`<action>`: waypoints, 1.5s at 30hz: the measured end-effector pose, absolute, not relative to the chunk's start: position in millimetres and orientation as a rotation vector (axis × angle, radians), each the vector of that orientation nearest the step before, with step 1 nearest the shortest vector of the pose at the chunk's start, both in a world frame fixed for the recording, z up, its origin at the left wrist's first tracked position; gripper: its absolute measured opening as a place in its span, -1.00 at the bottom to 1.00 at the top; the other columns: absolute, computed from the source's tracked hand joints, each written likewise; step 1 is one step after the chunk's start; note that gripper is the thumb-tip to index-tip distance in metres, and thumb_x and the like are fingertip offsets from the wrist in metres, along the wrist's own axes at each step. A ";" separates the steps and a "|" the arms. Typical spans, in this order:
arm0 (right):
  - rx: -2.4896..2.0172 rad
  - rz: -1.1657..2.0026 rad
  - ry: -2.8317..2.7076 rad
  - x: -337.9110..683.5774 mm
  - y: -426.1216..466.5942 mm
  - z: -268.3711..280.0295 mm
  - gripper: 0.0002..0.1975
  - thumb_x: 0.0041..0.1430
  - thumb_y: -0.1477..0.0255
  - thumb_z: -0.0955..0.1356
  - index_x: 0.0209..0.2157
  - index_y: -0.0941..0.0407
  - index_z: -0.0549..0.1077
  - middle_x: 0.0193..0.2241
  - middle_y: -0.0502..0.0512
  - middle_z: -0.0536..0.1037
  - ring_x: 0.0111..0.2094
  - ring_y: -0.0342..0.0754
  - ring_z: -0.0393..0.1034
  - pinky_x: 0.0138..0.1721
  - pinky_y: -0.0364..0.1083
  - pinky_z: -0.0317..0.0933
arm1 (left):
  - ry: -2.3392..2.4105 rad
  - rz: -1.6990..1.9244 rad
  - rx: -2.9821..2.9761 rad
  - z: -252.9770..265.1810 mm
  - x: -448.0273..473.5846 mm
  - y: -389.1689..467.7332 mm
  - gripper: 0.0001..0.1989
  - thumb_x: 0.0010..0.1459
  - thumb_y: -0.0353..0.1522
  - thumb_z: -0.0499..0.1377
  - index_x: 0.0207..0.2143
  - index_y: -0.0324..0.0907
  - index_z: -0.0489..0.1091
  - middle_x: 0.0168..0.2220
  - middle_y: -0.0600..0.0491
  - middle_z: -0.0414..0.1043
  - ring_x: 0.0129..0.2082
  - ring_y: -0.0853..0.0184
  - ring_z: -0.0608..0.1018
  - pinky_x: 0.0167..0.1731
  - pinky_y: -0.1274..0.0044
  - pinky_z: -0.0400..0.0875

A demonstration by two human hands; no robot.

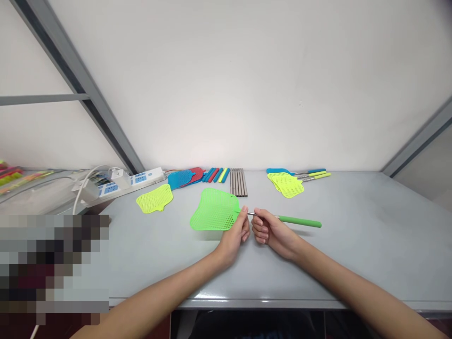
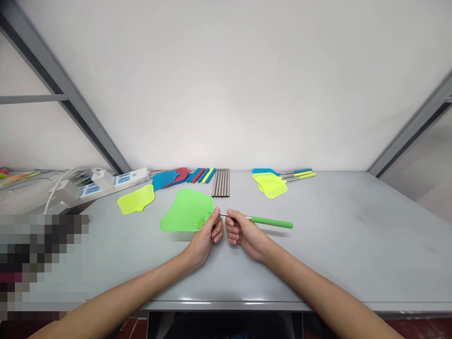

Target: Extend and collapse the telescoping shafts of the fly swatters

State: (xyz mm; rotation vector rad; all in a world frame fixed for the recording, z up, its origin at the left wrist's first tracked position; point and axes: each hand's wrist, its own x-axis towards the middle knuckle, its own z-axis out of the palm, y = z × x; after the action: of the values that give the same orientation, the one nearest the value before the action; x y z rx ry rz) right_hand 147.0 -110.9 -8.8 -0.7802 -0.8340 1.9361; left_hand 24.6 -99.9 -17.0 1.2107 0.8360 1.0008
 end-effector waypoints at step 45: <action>-0.790 1.930 -0.864 140.7 -116.0 -9.2 -0.68 0.02 0.23 0.23 -0.63 0.14 0.14 -0.76 -0.15 -0.01 -0.70 -0.26 -0.17 -0.63 -0.21 -0.16 | 0.777 1.003 1.150 -7.9 29.9 -102.8 -0.61 -0.05 -0.06 0.04 -0.61 -0.21 0.15 -0.73 0.23 0.01 -0.73 0.55 0.05 -0.72 0.62 -0.09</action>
State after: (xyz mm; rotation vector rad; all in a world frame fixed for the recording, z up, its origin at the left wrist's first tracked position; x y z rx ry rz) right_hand 140.7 -116.0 -9.2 -0.7899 -0.8636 1.9304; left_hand 29.9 -102.8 -7.9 1.1501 0.7768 1.0033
